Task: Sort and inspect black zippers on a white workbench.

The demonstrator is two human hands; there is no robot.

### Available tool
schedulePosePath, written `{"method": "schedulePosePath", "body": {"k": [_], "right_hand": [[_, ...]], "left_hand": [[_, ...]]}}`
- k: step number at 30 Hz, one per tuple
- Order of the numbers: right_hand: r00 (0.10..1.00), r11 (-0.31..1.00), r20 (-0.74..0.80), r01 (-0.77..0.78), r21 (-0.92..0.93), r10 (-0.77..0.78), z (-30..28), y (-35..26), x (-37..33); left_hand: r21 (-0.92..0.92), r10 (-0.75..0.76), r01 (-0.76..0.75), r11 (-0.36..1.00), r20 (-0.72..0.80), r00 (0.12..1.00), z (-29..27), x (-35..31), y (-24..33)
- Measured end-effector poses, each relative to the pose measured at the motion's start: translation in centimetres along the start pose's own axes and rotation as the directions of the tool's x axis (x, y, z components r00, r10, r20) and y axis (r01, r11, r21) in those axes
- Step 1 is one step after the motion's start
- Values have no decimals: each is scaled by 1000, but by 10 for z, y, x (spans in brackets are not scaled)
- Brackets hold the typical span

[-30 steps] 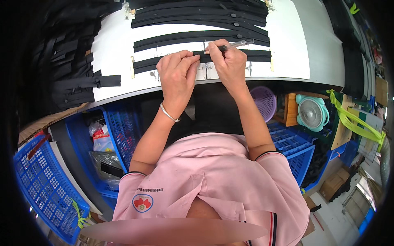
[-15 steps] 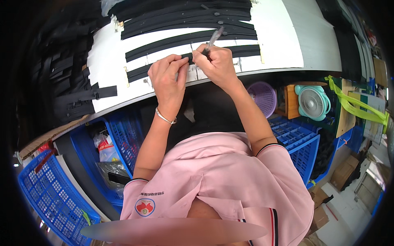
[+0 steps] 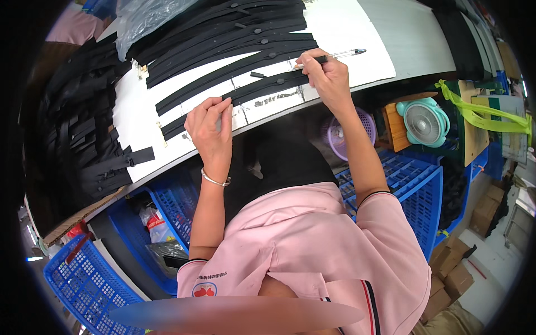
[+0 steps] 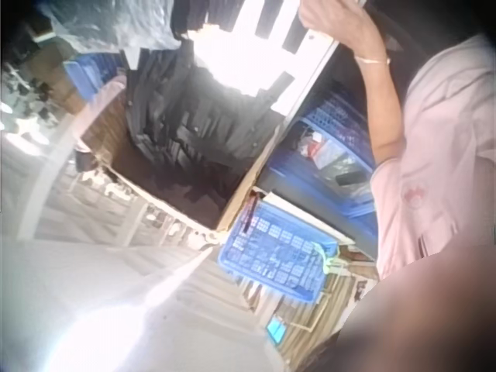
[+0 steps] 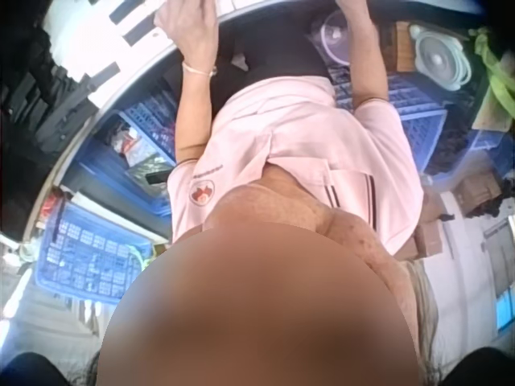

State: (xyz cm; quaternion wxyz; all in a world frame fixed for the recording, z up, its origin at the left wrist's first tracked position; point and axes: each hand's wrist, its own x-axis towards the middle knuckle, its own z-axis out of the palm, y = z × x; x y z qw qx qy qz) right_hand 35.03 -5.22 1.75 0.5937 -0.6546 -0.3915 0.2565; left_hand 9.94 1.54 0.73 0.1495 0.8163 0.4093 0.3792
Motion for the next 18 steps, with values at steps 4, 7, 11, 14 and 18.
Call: {"method": "schedulePosePath", "body": {"k": [4,7,11,14,18], "right_hand": [[997,998,-31,66,20,-65,2,10,2],[998,998,-6,58,-3,-58,3,6,2],[991,991,-9,130,-27,-131,4,9,3],[991,990,-4,137,-33,-137,6,7,3],[996,993,-5,93,-79,-93,3,6,-1]], "left_hand": [[48,-3,3,999,17,1000,0,1,5],[14,13,-13,1000,33,999,4,6,15],[-80,56,-53,995,38,998,25,16,38],[-219,161,-148,964,39,986,50,29,52],[-166,186,-176,970,45,982,69,35,57]]}}
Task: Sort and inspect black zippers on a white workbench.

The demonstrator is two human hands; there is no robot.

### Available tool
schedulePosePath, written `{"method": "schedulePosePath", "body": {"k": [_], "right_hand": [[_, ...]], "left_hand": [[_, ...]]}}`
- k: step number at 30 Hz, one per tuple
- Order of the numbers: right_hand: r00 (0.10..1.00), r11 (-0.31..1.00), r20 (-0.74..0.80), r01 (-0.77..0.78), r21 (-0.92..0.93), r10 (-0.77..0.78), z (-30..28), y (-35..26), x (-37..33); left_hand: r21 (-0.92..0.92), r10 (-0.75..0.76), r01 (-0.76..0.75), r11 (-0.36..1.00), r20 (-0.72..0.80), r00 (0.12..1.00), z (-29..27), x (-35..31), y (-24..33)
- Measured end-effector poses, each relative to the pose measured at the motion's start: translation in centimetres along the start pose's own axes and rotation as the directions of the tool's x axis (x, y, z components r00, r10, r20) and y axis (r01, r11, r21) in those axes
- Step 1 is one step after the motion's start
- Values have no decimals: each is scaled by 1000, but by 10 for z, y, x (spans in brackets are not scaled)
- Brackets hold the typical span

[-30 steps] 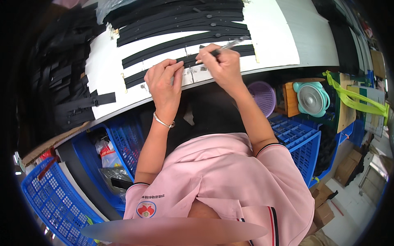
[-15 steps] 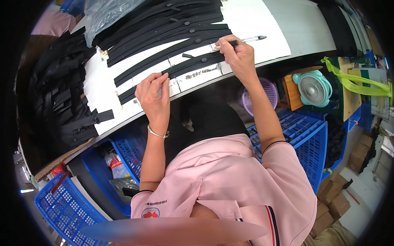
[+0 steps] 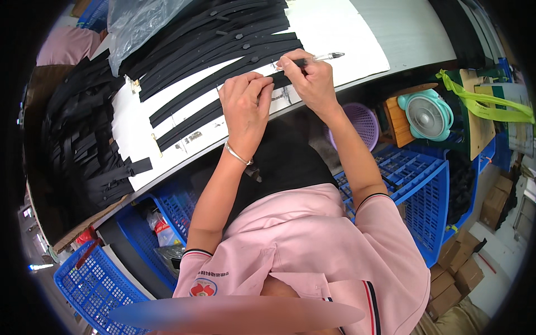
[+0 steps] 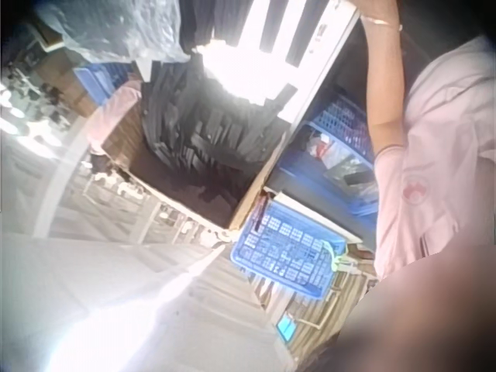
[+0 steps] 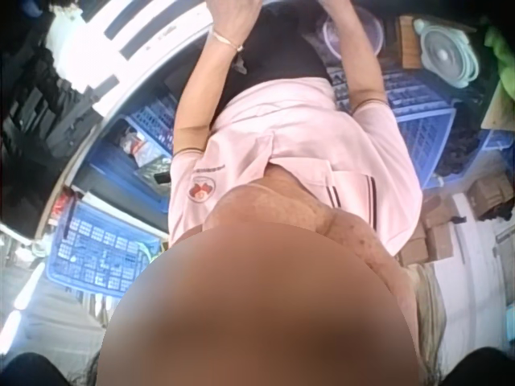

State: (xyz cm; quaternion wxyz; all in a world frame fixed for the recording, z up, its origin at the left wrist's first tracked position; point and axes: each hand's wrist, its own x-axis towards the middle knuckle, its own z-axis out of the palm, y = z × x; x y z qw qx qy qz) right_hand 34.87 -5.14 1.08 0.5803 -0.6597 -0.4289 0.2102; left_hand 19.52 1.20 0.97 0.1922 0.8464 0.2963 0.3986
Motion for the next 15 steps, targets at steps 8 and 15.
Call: {"method": "schedulePosePath", "body": {"k": [8,15], "right_hand": [[988,985,-38,142,-101,-147,3,-1,2],[989,969,7,145,-199,-146,4,-4,3]], "left_hand": [[10,-10,10,1000,14,1000,2,0,-1],[8,-2,2,1000,13,1000,2,-1,-1]]}}
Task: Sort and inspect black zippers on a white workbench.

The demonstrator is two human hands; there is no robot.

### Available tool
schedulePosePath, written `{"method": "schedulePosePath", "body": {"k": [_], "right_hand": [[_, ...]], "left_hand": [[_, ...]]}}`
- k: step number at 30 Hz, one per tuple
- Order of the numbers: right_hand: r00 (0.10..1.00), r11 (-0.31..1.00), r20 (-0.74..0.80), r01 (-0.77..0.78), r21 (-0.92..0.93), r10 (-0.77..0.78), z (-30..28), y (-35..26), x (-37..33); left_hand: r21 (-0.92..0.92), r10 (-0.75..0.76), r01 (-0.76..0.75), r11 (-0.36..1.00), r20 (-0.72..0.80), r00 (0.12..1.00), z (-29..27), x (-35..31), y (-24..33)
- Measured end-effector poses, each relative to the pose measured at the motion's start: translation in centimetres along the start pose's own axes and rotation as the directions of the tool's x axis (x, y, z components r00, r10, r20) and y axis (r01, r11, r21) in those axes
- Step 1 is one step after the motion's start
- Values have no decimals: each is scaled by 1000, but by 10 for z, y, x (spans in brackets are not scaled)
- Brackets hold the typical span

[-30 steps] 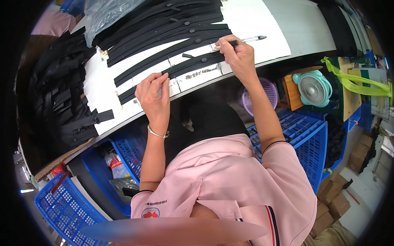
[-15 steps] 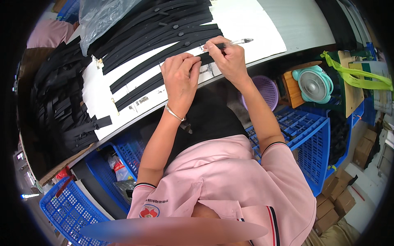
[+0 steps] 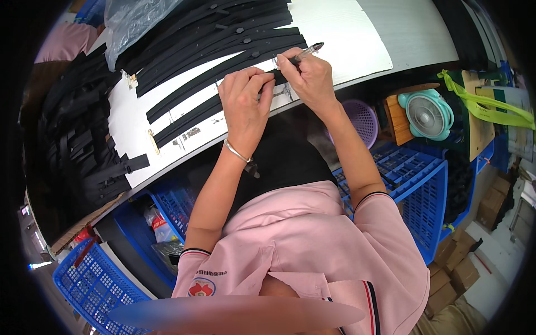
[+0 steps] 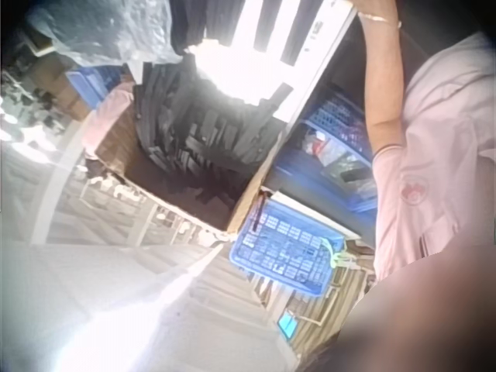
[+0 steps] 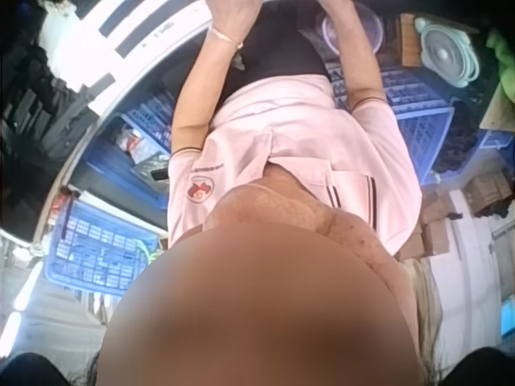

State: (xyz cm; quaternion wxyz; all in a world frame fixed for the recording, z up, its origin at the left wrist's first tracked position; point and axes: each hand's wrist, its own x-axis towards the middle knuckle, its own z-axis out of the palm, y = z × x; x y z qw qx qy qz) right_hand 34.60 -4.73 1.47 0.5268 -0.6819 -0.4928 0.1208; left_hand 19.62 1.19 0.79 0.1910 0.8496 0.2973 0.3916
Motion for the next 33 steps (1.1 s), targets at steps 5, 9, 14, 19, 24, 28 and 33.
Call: {"method": "schedulePosePath", "body": {"k": [5,9,14,19,24,28,33], "right_hand": [[999,998,-47,-2,59,5,1,5,-4],[1000,994,27,3,110,-6,-5,12,-7],[998,993,41,35,111,-40,-2,15,-6],[997,988,68,-53,142,43,-4,18,-9],[996,986,-70,-33,163,45,-12,16,-16],[989,983,-131,-43,176,66,-5,17,-16],[990,986,-117,-62,158,81,-2,20,-16]], "left_hand": [[7,1,-1,1000,-6,1000,1,-1,-1],[1,11,-11,1000,-11,1000,1,-1,0],[-1,16,-16,1000,-20,1000,1,0,-3],[47,31,-32,998,16,999,-6,-3,-1],[48,69,-77,996,149,986,-3,4,-19],[167,72,-92,982,121,990,4,42,-48],[136,57,-72,988,110,992,-16,40,-56]]}}
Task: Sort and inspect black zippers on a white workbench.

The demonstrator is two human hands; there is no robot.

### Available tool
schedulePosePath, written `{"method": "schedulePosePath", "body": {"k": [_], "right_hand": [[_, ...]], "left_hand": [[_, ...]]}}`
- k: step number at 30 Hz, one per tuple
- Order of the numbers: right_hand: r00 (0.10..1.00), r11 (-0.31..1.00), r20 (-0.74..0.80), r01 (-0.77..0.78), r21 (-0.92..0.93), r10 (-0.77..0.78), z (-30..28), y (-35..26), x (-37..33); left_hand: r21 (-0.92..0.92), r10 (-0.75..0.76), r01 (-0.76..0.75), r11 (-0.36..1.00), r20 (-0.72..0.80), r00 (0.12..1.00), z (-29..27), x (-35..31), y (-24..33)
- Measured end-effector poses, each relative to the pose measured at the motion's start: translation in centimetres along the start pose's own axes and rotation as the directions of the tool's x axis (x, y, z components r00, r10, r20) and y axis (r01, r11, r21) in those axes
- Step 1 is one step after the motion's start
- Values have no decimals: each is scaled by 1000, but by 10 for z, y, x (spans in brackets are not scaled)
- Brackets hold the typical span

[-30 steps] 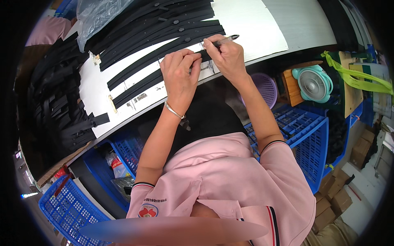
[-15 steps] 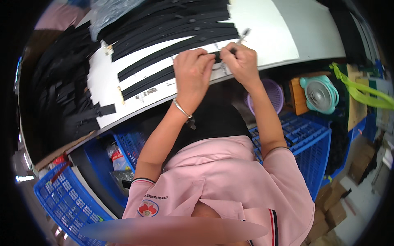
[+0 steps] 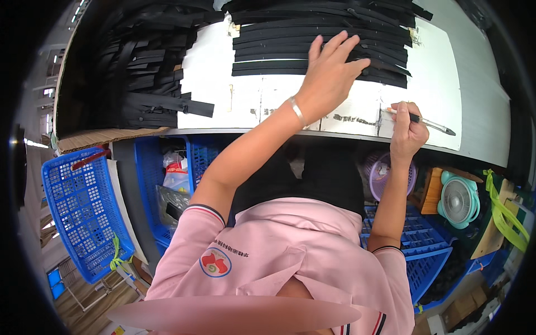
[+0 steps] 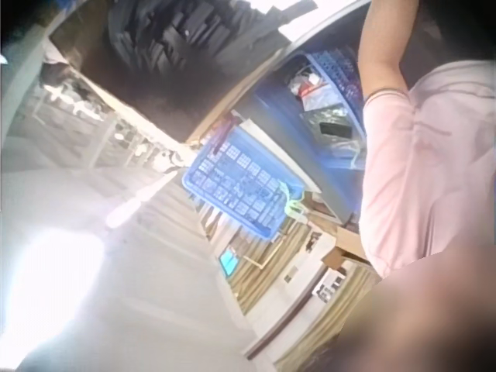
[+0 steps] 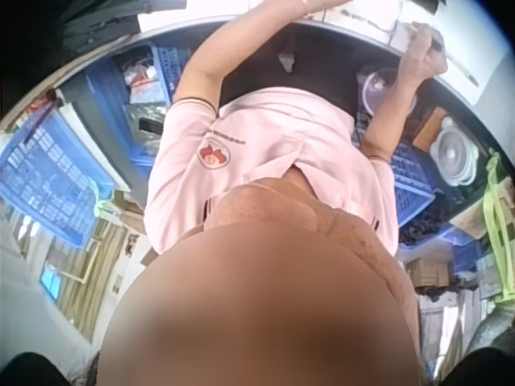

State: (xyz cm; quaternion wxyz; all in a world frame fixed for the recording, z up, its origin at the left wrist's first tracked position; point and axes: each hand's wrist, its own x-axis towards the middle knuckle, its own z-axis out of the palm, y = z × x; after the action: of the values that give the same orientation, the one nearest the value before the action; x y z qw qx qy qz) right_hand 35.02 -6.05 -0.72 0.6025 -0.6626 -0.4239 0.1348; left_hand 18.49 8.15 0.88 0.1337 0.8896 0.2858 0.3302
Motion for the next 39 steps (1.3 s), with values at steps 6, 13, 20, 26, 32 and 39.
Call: {"method": "schedulePosePath", "body": {"k": [6,13,20,26,32,39], "right_hand": [[1000,998,3,-5,-65,5,-1,-7,2],[1000,993,8,23,-119,-22,2,-3,3],[1000,995,-10,-12,-101,11,4,-4,2],[1000,998,-19,-13,-66,11,2,1,3],[994,996,-54,-92,-4,92,14,-33,-5],[827,707,336,561,-431,-451,36,-30,-51]], "left_hand": [[85,-256,256,963,-8,967,-95,-92,-20],[548,-476,420,724,-44,879,-193,-193,-60],[403,-374,372,836,-75,924,-217,-209,-69],[281,-261,298,912,-162,952,-186,-166,-67],[-55,-103,102,993,-16,995,-104,-95,-28],[-284,-50,35,958,-47,998,-26,-54,24]]}}
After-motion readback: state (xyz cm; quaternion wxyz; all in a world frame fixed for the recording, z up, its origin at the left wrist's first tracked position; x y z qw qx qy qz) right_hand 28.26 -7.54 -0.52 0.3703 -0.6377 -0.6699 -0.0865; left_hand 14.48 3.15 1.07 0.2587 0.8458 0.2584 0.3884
